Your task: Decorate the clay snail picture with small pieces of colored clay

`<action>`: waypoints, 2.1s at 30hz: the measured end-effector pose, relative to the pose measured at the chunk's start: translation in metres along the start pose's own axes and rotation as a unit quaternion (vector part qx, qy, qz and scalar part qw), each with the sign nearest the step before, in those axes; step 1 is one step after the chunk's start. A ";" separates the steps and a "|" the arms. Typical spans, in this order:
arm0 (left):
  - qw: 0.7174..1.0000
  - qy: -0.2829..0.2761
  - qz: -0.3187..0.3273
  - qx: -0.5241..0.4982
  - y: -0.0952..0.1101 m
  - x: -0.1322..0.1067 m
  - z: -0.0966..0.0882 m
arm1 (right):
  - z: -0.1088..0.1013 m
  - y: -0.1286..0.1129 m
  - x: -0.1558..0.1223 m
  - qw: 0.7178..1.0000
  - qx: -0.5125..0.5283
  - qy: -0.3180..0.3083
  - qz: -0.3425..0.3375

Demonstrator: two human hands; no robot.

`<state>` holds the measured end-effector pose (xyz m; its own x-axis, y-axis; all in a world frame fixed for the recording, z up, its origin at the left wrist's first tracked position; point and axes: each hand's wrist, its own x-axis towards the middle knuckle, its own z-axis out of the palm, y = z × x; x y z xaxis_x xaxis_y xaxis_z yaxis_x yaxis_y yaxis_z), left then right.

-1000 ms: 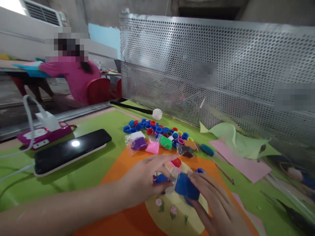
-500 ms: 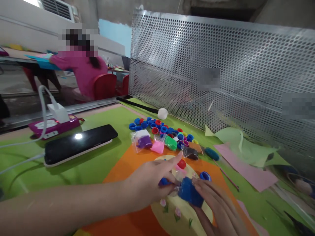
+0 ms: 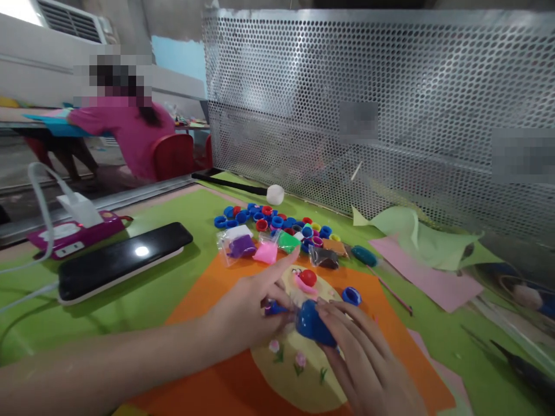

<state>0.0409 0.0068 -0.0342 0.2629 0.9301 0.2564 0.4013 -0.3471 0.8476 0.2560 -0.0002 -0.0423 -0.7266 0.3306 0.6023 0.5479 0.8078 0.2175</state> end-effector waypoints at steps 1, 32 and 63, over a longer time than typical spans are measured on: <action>1.000 -0.002 -0.007 -0.001 0.000 0.000 -0.001 | 0.001 0.000 -0.001 1.000 0.006 -0.001 0.000; 0.955 0.060 0.037 -0.286 0.018 0.001 -0.020 | -0.021 0.018 -0.003 0.995 0.032 0.044 0.081; 0.971 0.052 0.054 -0.227 0.020 0.001 -0.022 | 0.039 0.098 -0.047 0.868 0.159 0.010 0.470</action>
<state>0.0303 0.0031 -0.0069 0.1816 0.9067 0.3806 -0.0588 -0.3763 0.9246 0.3276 0.0823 -0.0788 -0.0101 0.9107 0.4129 0.7508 0.2797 -0.5984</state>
